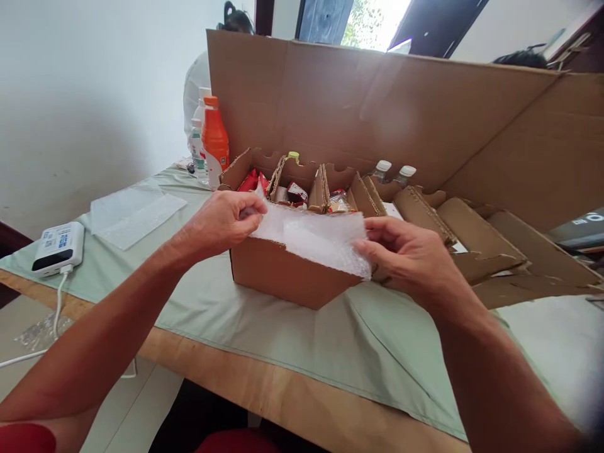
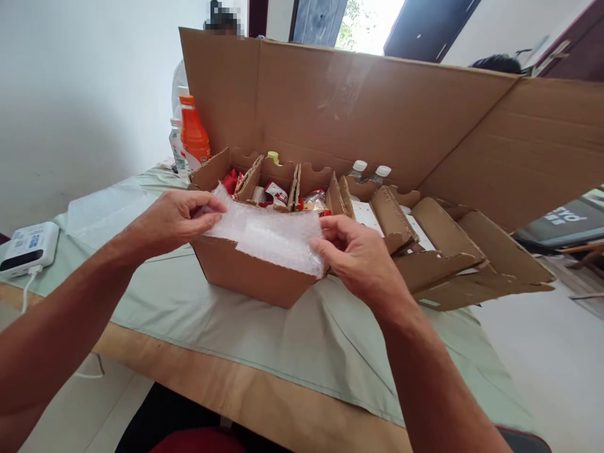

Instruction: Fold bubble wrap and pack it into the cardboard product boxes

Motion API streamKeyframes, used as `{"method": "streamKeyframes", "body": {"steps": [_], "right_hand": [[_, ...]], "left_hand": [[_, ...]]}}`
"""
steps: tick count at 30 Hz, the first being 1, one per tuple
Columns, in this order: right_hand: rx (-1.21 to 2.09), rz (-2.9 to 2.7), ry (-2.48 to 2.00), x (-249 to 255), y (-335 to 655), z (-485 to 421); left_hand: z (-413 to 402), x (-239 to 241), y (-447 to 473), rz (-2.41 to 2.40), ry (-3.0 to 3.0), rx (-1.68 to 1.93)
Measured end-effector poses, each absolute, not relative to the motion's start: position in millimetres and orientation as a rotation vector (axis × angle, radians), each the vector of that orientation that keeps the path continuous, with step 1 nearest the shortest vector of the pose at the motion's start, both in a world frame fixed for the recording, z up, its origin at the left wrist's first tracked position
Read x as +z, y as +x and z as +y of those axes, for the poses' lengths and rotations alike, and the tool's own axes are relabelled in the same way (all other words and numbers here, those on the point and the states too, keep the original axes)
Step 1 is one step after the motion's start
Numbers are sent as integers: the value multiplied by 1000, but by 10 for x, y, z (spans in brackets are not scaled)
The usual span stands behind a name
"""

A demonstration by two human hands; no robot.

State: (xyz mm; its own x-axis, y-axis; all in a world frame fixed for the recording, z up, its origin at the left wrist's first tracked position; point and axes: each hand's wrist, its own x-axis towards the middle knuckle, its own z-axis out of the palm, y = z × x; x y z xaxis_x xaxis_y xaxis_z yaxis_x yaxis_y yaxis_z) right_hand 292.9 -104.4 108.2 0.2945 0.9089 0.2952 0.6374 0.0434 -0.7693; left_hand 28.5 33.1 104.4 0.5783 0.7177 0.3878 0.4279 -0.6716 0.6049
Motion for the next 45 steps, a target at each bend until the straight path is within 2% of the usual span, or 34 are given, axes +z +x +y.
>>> {"method": "streamKeyframes", "body": {"steps": [6,13,16,22,27,29,32,34,36,39,41,43,45], "right_hand": [[308,-1762,-2112,1197,3008,-880],[-27,-1855,-2295,1281,2880,-708],[-172,-1880,-2409,1176,2891,-693],[-249,-1894,-2540,1075,2904,-753],[-181,-1921,-2585,1076,2889,-757],[-212,-1871,-2549,1084,2884,-786],[-364,-1817,-2359,1118,2888,-863],[-412,-1891,-2135,1153,2905,-889],[-302,-2064,-1932,1188,2930,-854],[143,-2336,-1800,1222,2959,-723],[394,-2361,-1788,1235,2969,-674],[367,-2236,-1771,1237,2977,-737],[136,-1982,-1769,1205,2995,-935]], "left_hand": [[511,1158,281,990,2189,362],[577,1113,393,1067,2270,502],[608,1102,418,1036,2401,371],[617,1188,457,1065,2529,250],[640,1183,447,1098,2566,80],[624,1183,419,1165,2621,132],[515,1209,378,1297,2699,478],[418,1230,370,1215,2692,663],[352,1230,380,1019,2689,583],[348,1178,407,776,2692,292],[361,1133,404,705,2691,257],[322,1089,362,679,2678,392],[210,1019,272,700,2625,723]]}}
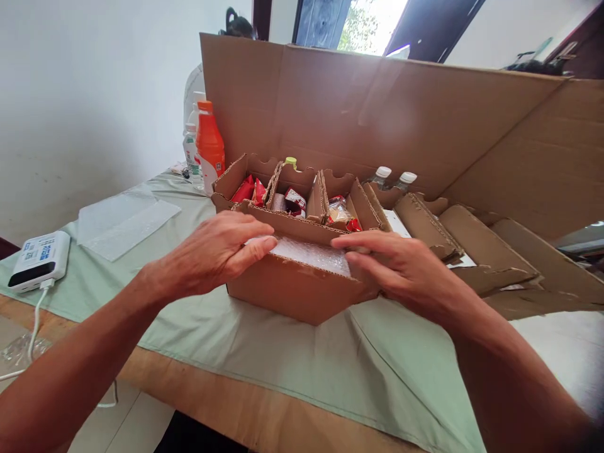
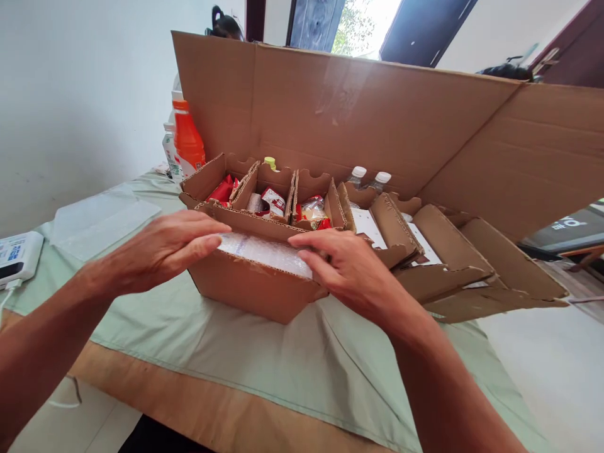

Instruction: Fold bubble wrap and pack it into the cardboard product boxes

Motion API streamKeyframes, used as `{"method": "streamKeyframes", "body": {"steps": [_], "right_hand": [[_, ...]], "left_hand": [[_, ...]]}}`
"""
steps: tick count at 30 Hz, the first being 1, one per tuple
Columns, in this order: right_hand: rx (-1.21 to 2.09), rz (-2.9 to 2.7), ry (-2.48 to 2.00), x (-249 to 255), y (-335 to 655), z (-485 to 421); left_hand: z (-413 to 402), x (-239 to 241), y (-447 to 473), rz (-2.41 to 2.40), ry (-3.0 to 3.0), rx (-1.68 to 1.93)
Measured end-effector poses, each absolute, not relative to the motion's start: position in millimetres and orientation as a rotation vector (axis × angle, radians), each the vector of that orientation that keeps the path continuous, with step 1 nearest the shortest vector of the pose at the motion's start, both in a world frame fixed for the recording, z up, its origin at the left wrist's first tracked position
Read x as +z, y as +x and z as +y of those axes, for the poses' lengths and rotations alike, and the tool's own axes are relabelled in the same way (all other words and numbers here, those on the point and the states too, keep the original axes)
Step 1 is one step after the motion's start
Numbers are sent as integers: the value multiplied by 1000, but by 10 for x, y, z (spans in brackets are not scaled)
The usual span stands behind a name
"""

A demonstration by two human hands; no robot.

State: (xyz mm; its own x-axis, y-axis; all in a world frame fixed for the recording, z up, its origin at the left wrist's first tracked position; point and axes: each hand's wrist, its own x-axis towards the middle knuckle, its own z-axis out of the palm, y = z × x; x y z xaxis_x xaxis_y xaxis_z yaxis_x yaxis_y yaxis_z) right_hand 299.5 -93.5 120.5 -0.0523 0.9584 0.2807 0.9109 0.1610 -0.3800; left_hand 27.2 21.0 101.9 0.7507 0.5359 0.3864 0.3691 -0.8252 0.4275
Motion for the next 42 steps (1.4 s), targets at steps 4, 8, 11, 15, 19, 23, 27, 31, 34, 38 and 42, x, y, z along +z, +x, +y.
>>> {"method": "streamKeyframes", "body": {"steps": [4,8,11,15,19,23,27,31,34,38,42], "right_hand": [[-131,-1366,-1894,911,3061,-1496],[95,-1320,-1849,387,2982,-1667],[248,-1395,-1756,105,2771,-1483],[176,-1297,-1785,-74,2622,-1472],[-58,-1242,-1912,-294,2601,-1988],[-113,-1335,-1827,-316,2222,-2034],[96,-1467,-1504,29,1842,-1357],[67,-1306,-1532,213,2017,-1168],[-76,-1169,-1717,129,2199,-1431],[90,-1324,-1640,-61,2046,-1428],[417,-1565,-1390,-92,1633,-702]], "left_hand": [[-51,665,16,1041,2210,1447],[26,164,-110,1167,1781,1306],[211,-53,12,975,1665,1080],[103,-142,287,776,1610,1066],[-453,-241,195,829,1671,1077],[-800,-220,-363,1074,1588,1138],[-584,116,-669,1432,1511,1385],[-374,256,-287,1060,1565,1494],[-476,94,-44,944,1561,1406],[-697,-189,-243,1079,1421,1507],[-660,-254,-669,1375,1290,1715]]}}
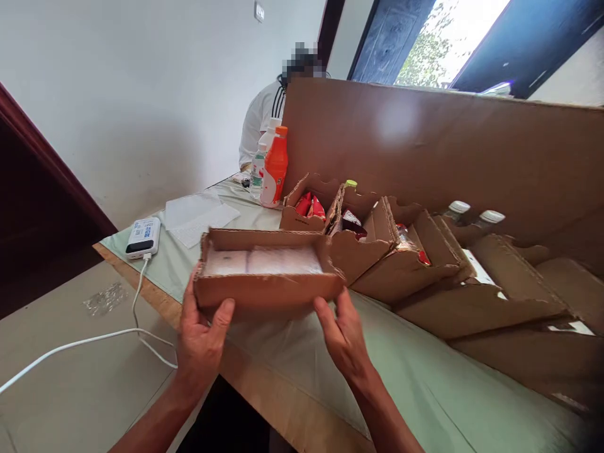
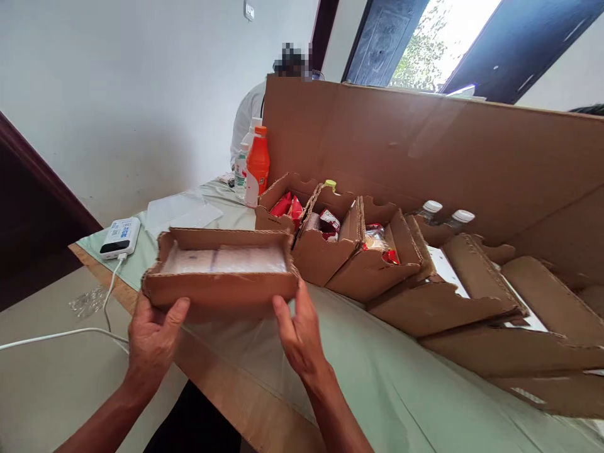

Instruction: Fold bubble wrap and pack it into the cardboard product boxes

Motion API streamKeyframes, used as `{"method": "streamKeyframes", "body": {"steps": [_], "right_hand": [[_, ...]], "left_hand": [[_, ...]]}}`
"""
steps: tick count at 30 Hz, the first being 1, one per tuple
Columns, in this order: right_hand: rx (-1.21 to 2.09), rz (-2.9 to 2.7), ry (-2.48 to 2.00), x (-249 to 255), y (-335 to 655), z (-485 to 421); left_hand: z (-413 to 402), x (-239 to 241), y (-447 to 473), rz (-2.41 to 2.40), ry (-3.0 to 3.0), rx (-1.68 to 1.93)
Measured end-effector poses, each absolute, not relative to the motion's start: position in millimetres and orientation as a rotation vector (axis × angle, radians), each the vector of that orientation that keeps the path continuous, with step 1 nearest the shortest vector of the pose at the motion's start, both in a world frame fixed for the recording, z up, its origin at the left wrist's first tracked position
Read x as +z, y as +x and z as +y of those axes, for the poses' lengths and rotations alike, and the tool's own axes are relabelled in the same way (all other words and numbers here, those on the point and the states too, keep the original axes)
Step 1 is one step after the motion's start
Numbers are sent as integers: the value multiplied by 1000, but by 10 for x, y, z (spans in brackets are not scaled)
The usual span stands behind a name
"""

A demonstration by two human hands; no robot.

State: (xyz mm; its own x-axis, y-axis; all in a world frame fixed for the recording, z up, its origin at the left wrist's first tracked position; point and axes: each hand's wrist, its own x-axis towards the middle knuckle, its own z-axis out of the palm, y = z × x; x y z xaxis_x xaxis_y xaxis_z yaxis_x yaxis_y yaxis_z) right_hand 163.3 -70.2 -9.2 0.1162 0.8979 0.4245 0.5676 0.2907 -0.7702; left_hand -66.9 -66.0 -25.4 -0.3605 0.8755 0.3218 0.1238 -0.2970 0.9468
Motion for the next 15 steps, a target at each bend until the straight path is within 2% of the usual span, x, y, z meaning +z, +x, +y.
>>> {"method": "streamKeyframes", "body": {"steps": [3,7,11,15], "right_hand": [[524,-1713,-1268,-19,1386,-37],[522,-1759,-1295,-52,1170,525],[502,-1718,-1349,-328,1086,613],[526,-1751,-1338,-635,1108,552]], "left_hand": [[-561,-266,-808,1465,1246,1848],[-527,-464,-805,1453,1347,1840],[-504,-696,-837,1533,1394,1830],[-366,-729,-884,1559,1287,1771]]}}
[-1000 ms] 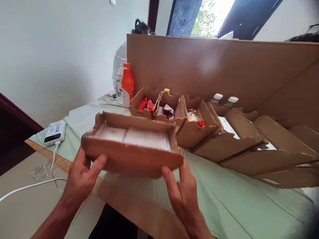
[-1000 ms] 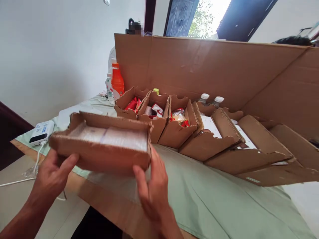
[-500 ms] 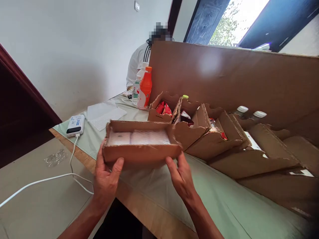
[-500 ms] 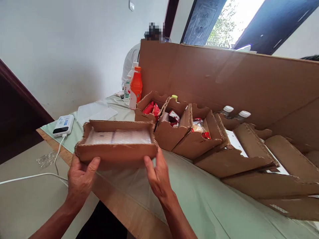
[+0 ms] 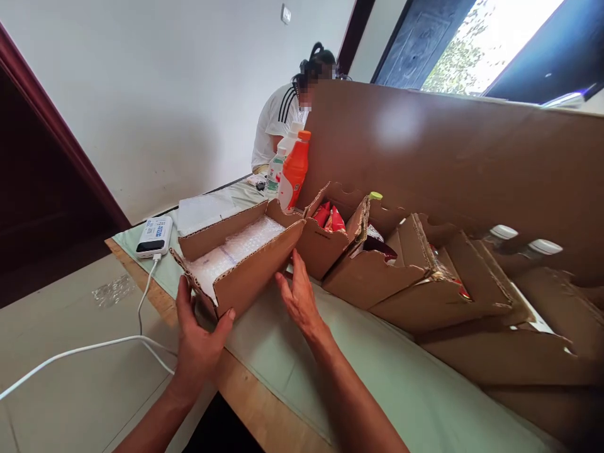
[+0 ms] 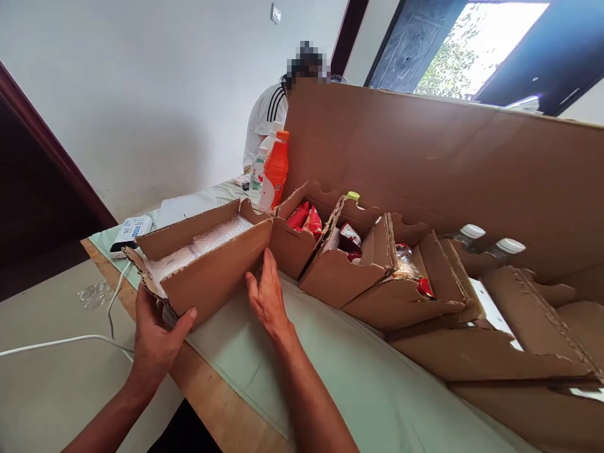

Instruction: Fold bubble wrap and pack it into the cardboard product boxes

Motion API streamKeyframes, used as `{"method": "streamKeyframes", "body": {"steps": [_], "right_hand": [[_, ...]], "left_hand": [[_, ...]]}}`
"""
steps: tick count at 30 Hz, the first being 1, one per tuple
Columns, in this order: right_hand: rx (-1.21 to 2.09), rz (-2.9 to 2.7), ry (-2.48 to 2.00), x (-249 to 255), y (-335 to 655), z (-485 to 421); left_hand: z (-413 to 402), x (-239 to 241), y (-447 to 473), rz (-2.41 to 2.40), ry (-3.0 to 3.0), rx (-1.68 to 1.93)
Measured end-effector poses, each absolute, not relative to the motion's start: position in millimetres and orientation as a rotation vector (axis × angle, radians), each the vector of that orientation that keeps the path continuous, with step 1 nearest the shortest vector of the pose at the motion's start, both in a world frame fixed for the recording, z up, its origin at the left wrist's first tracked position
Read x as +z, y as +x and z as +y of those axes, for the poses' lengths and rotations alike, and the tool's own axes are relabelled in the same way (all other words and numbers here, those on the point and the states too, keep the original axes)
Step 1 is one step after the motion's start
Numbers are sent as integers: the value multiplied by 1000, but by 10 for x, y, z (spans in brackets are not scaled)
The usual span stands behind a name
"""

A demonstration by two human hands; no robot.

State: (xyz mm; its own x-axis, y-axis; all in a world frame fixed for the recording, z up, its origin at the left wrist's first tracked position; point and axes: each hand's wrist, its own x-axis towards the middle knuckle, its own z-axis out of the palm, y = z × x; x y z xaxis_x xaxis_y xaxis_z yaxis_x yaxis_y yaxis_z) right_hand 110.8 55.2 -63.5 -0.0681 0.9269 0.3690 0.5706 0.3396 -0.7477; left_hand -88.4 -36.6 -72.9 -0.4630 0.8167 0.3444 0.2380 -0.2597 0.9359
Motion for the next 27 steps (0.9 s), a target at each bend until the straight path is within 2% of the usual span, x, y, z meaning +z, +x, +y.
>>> {"method": "streamKeyframes", "body": {"steps": [11,20,27], "right_hand": [[582,-1831,-1346,-1089,1104,524],[575,-1822,-1387,-1015,1113,494],[569,-1834,-1380,-969,1114,500]], "left_hand": [[188,-542,-728,1810,1271,1734],[1223,-497,-84,1784,1497,1620],[1294,-737,93,1665,1552,1632]]}}
